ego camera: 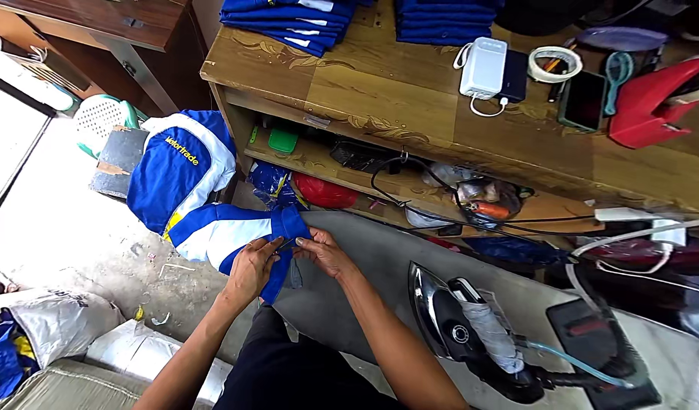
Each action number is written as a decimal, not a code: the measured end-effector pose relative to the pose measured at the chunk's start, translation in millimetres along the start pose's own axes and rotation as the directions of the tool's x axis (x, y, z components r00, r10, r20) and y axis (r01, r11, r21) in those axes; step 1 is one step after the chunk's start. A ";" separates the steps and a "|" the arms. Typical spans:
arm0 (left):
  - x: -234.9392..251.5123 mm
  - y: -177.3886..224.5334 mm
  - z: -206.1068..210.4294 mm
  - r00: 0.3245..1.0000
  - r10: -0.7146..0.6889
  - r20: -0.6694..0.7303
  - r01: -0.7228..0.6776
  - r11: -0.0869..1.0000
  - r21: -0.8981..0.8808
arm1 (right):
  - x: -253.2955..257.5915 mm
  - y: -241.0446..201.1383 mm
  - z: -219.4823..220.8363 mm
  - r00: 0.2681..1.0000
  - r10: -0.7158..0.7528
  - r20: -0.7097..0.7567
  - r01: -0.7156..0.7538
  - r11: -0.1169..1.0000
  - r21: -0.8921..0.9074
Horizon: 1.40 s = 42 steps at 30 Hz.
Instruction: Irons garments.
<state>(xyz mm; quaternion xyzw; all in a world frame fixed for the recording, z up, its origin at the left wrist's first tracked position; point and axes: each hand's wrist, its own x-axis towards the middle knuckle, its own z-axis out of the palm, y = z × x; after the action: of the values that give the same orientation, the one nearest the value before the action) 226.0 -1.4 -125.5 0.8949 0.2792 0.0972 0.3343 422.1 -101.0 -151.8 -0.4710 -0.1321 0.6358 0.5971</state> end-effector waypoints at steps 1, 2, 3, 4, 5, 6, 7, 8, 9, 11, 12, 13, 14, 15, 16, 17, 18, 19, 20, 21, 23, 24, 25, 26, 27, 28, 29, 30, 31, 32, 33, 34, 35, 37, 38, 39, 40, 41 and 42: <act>0.3 -0.5 -0.1 1.000 0.009 -0.001 -0.009 1.000 -0.003 | -0.4 -0.1 0.1 1.000 -0.006 -0.002 0.006 1.000 -0.004; 0.2 -0.9 -0.2 1.000 0.017 -0.003 -0.017 1.000 -0.004 | -0.5 -0.1 0.1 1.000 -0.009 -0.004 0.009 1.000 -0.008; 0.2 -1.3 -0.4 1.000 0.023 -0.004 -0.023 1.000 -0.007 | -0.4 -0.3 0.1 1.000 -0.013 -0.005 0.013 1.000 -0.012; 0.3 -2.0 -0.6 1.000 0.024 0.000 -0.024 1.000 -0.018 | -0.1 -0.5 0.2 1.000 -0.018 -0.007 0.018 1.000 -0.020; 0.4 -2.6 -0.7 1.000 0.021 0.008 -0.021 0.999 -0.036 | 0.1 -0.3 -0.1 1.000 -0.027 -0.006 0.027 0.999 -0.035; 0.6 -3.3 -1.0 1.000 0.013 0.019 -0.011 0.998 -0.057 | 0.4 0.3 -1.0 0.999 -0.038 -0.002 0.038 0.998 -0.054; 1.0 -3.9 -1.5 1.000 0.005 0.031 -0.003 0.997 -0.076 | 0.9 1.1 -1.9 0.999 -0.049 0.004 0.050 0.996 -0.068; 1.4 -4.8 -1.7 0.999 0.004 0.036 -0.001 0.996 -0.092 | 1.4 1.7 -2.5 0.998 -0.058 0.008 0.059 0.995 -0.078; 1.7 -6.1 -1.5 0.999 0.008 0.037 -0.004 0.994 -0.106 | 1.5 2.4 -3.0 0.998 -0.064 0.010 0.064 0.995 -0.082; 1.3 -8.9 -0.1 0.999 0.009 0.034 -0.004 0.990 -0.139 | 0.7 3.4 -3.6 0.998 -0.056 0.009 0.057 0.995 -0.080; 0.9 -10.1 0.6 1.000 0.002 0.028 0.002 0.988 -0.153 | 0.1 2.9 -4.2 0.999 -0.036 0.007 0.036 0.996 -0.084; 0.4 -11.2 0.9 1.000 -0.012 0.027 0.017 0.986 -0.164 | -0.6 1.0 -4.8 1.000 -0.004 0.002 0.005 0.995 -0.097; -0.5 -12.0 1.2 0.999 -0.029 0.032 0.034 0.984 -0.176 | -0.9 -1.7 -5.8 1.000 0.031 -0.006 -0.031 0.991 -0.128; -2.1 -12.9 1.7 0.998 -0.038 0.040 0.045 0.982 -0.183 | -0.8 -4.6 -6.8 0.998 0.065 -0.018 -0.067 0.983 -0.172; -4.0 -14.1 2.6 0.999 -0.032 0.042 0.039 0.983 -0.180 | 0.1 -8.4 -7.8 0.995 0.089 -0.034 -0.094 0.971 -0.219; -5.4 -15.5 3.6 0.999 -0.015 0.038 0.021 0.984 -0.176 | 2.7 -13.5 -8.3 0.994 0.092 -0.055 -0.104 0.958 -0.266; -6.3 -16.9 4.2 0.999 0.006 0.035 0.000 0.984 -0.177 | 7.5 -19.5 -8.0 0.994 0.076 -0.080 -0.097 0.945 -0.313; -7.0 -18.3 4.3 0.999 0.024 0.036 -0.017 0.984 -0.180 | 14.3 -24.9 -6.8 0.994 0.039 -0.106 -0.076 0.926 -0.370; -7.7 -19.6 4.2 0.998 0.040 0.042 -0.031 0.982 -0.184 | 22.7 -28.7 -4.7 0.991 -0.009 -0.136 -0.051 0.901 -0.431; -8.3 -21.1 3.9 0.997 0.055 0.049 -0.045 0.981 -0.189 | 31.8 -32.0 -3.1 0.987 -0.039 -0.157 -0.043 0.874 -0.483; -10.0 -23.3 3.0 0.994 0.091 0.059 -0.078 0.979 -0.190 | 49.0 -32.7 0.8 0.980 -0.055 -0.189 -0.064 0.818 -0.571; -10.9 -23.9 2.3 0.992 0.106 0.064 -0.092 0.977 -0.190 | 55.3 -30.4 1.7 0.979 -0.055 -0.196 -0.073 0.802 -0.593; -12.2 -24.1 1.6 0.991 0.119 0.066 -0.104 0.976 -0.193 | 58.8 -27.1 1.3 0.979 -0.056 -0.195 -0.072 0.803 -0.591; -13.9 -23.9 0.5 0.990 0.125 0.064 -0.110 0.974 -0.200 | 59.2 -22.5 0.9 0.979 -0.066 -0.195 -0.057 0.823 -0.566; -15.4 -23.5 -0.7 0.991 0.124 0.057 -0.109 0.971 -0.213 | 56.6 -18.3 0.6 0.979 -0.071 -0.190 -0.040 0.852 -0.522; -16.8 -23.3 -1.3 0.992 0.118 0.042 -0.105 0.968 -0.229 | 51.9 -15.1 0.5 0.980 -0.061 -0.189 -0.035 0.885 -0.465; -18.7 -23.2 -1.2 0.994 0.108 0.025 -0.098 0.964 -0.247 | 46.2 -12.3 0.6 0.980 -0.041 -0.194 -0.042 0.914 -0.404; -20.9 -23.4 -1.4 0.995 0.099 0.018 -0.091 0.960 -0.263 | 40.1 -9.4 1.2 0.979 -0.026 -0.200 -0.046 0.936 -0.349; -22.0 -24.0 -2.1 0.995 0.098 0.020 -0.089 0.958 -0.272 | 35.0 -6.9 1.9 0.978 -0.025 -0.206 -0.041 0.949 -0.311; -22.5 -24.8 -2.5 0.994 0.103 0.030 -0.092 0.959 -0.270 | 31.2 -6.0 2.8 0.977 -0.033 -0.210 -0.030 0.956 -0.292; -23.3 -25.6 -2.7 0.992 0.117 0.047 -0.101 0.961 -0.257 | 27.9 -5.8 3.9 0.976 -0.046 -0.214 -0.018 0.957 -0.289; -24.3 -26.3 -2.8 0.988 0.136 0.068 -0.116 0.964 -0.240 | 24.8 -6.4 5.5 0.974 -0.064 -0.219 -0.004 0.954 -0.299; -25.2 -27.1 -2.9 0.983 0.157 0.090 -0.134 0.966 -0.223 | 22.0 -8.1 7.2 0.972 -0.087 -0.218 0.011 0.945 -0.326; -26.9 -28.0 -4.0 0.973 0.191 0.132 -0.165 0.969 -0.187 | 18.3 -13.1 9.8 0.972 -0.125 -0.198 0.032 0.909 -0.415; -27.8 -28.6 -3.9 0.968 0.204 0.145 -0.179 0.969 -0.170 | 17.4 -16.0 10.8 0.974 -0.136 -0.183 0.037 0.887 -0.460; -28.4 -28.9 -3.6 0.964 0.215 0.155 -0.192 0.969 -0.154 | 16.8 -19.1 11.2 0.977 -0.139 -0.163 0.038 0.861 -0.507; -28.9 -28.8 -3.1 0.961 0.225 0.162 -0.204 0.969 -0.141 | 16.4 -21.7 10.8 0.980 -0.138 -0.141 0.038 0.833 -0.552; -29.1 -28.6 -2.8 0.958 0.234 0.168 -0.215 0.968 -0.126 | 16.3 -24.3 10.1 0.984 -0.130 -0.119 0.035 0.806 -0.591; -29.0 -28.5 -2.8 0.954 0.243 0.175 -0.226 0.968 -0.112 | 16.8 -26.7 9.4 0.988 -0.123 -0.098 0.036 0.781 -0.623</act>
<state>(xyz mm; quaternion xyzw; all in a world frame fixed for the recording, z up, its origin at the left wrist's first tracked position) 188.7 1.4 -141.5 0.9108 0.1337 0.0641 0.3853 434.6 -75.7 -134.9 -0.6760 -0.3129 0.4987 0.4432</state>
